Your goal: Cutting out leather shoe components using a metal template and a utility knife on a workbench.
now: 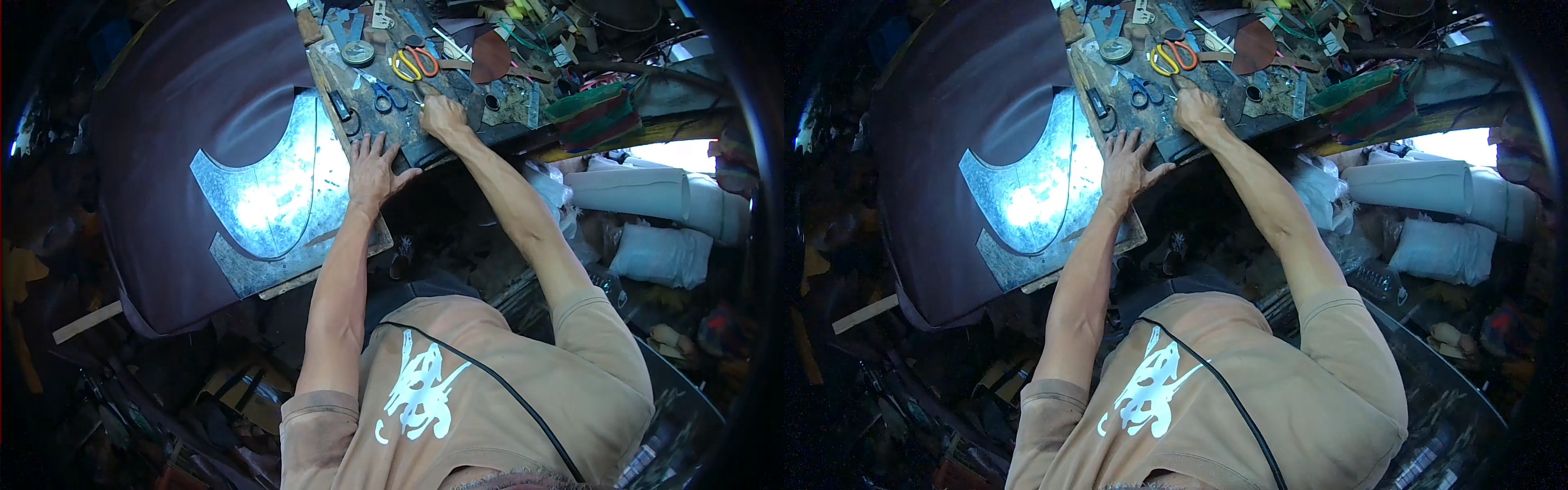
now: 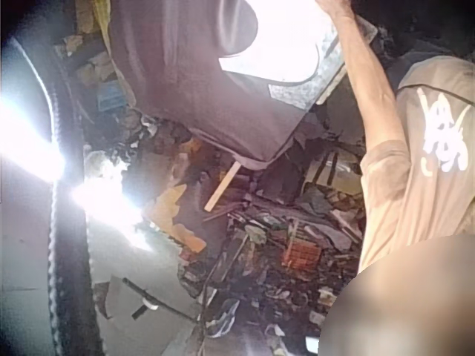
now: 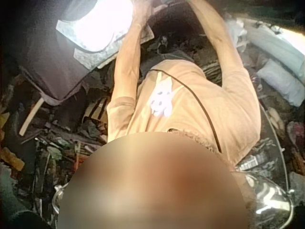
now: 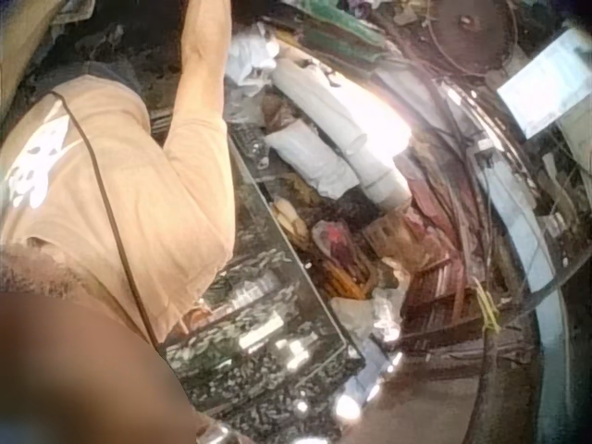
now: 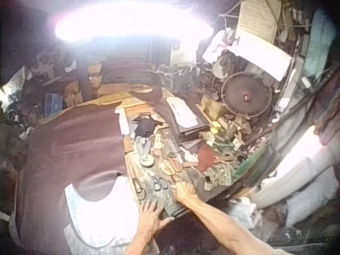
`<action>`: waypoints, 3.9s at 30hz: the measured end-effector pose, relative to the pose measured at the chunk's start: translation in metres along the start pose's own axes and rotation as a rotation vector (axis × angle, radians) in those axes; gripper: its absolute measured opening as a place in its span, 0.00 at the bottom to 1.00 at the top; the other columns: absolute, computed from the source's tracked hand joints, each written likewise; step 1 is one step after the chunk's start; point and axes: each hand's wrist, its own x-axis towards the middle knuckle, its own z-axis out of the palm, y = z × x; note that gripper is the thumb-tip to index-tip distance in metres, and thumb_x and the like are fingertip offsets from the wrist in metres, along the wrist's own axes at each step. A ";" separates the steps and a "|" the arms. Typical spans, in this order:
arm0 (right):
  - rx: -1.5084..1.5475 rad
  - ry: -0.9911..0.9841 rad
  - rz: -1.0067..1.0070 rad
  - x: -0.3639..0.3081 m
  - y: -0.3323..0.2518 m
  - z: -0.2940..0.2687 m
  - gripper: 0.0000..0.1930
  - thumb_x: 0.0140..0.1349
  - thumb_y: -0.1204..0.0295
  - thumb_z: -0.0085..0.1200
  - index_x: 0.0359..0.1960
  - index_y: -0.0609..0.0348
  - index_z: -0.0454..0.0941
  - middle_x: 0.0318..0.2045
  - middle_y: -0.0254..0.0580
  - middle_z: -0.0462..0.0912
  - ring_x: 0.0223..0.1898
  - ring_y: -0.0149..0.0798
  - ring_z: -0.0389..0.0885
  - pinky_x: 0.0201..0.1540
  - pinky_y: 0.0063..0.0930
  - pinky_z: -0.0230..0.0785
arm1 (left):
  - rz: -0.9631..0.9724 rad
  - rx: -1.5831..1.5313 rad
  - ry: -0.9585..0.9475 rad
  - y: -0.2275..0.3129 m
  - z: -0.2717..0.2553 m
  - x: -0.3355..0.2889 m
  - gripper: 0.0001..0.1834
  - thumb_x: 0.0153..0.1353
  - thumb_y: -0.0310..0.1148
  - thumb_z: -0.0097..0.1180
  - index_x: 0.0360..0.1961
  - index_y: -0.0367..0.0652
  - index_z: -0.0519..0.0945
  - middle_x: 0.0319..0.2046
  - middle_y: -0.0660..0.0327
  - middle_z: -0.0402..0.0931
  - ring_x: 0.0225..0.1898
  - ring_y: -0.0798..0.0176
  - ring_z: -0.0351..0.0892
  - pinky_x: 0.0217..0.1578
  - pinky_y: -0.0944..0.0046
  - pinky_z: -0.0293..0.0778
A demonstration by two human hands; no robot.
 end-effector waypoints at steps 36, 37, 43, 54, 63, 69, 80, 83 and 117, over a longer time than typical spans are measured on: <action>0.208 0.167 -0.151 -0.285 -0.133 0.010 0.16 0.59 0.75 0.54 0.50 0.51 0.78 0.40 0.44 0.76 0.40 0.47 0.77 0.42 0.41 0.71 | -0.323 -0.673 -0.285 -0.061 -0.053 -0.155 0.14 0.60 0.34 0.59 0.41 0.34 0.84 0.25 0.54 0.82 0.25 0.66 0.79 0.29 0.62 0.74; 0.154 0.151 -0.117 -0.283 -0.134 0.013 0.16 0.58 0.75 0.54 0.48 0.49 0.79 0.39 0.44 0.75 0.39 0.47 0.77 0.41 0.40 0.71 | -0.313 -0.678 -0.291 -0.062 -0.052 -0.153 0.14 0.60 0.34 0.59 0.41 0.34 0.84 0.25 0.54 0.82 0.25 0.66 0.79 0.29 0.62 0.74; 0.157 0.124 -0.037 -0.291 -0.151 0.029 0.16 0.58 0.75 0.54 0.48 0.47 0.80 0.37 0.44 0.73 0.39 0.49 0.77 0.40 0.42 0.72 | -0.222 -0.643 -0.234 -0.067 -0.045 -0.154 0.14 0.59 0.34 0.58 0.40 0.34 0.84 0.24 0.52 0.82 0.25 0.64 0.81 0.29 0.62 0.74; 1.539 -0.246 0.470 -0.295 -0.157 0.048 0.15 0.69 0.65 0.51 0.50 0.60 0.66 0.30 0.39 0.80 0.20 0.24 0.74 0.19 0.17 0.67 | -0.217 -0.697 -0.242 -0.069 -0.040 -0.155 0.13 0.60 0.32 0.56 0.40 0.34 0.83 0.21 0.54 0.81 0.20 0.66 0.80 0.25 0.63 0.74; 1.555 -0.194 0.517 -0.295 -0.148 0.054 0.15 0.69 0.64 0.52 0.48 0.59 0.63 0.31 0.41 0.80 0.19 0.24 0.74 0.17 0.17 0.66 | -0.271 -0.718 -0.227 -0.065 -0.046 -0.156 0.13 0.56 0.32 0.55 0.37 0.36 0.84 0.30 0.43 0.82 0.35 0.41 0.83 0.40 0.50 0.77; 0.356 0.457 -0.138 -0.295 -0.153 0.036 0.14 0.62 0.72 0.56 0.51 0.52 0.77 0.35 0.42 0.80 0.31 0.41 0.80 0.31 0.31 0.73 | -0.232 -0.711 -0.223 -0.065 -0.050 -0.156 0.13 0.55 0.33 0.55 0.37 0.36 0.84 0.30 0.42 0.82 0.36 0.39 0.83 0.41 0.49 0.76; 0.332 0.254 -0.114 -0.301 -0.147 0.039 0.14 0.61 0.72 0.57 0.50 0.53 0.79 0.35 0.40 0.80 0.32 0.41 0.80 0.34 0.34 0.73 | -0.187 -0.592 -0.183 -0.067 -0.041 -0.156 0.14 0.58 0.35 0.56 0.40 0.36 0.84 0.27 0.47 0.83 0.29 0.51 0.85 0.34 0.56 0.77; 0.919 -0.159 0.297 -0.300 -0.150 0.038 0.14 0.67 0.68 0.54 0.52 0.58 0.74 0.34 0.37 0.80 0.25 0.29 0.78 0.25 0.24 0.71 | -0.219 -0.612 -0.215 -0.066 -0.045 -0.155 0.13 0.58 0.34 0.56 0.39 0.36 0.84 0.27 0.46 0.83 0.31 0.49 0.85 0.35 0.55 0.77; 0.191 0.390 0.089 -0.301 -0.169 0.048 0.08 0.58 0.74 0.58 0.39 0.52 0.83 0.34 0.41 0.75 0.36 0.45 0.78 0.36 0.39 0.73 | -0.376 -0.717 -0.635 -0.078 -0.079 -0.146 0.19 0.61 0.43 0.59 0.27 0.35 0.83 0.18 0.60 0.78 0.17 0.68 0.75 0.17 0.67 0.67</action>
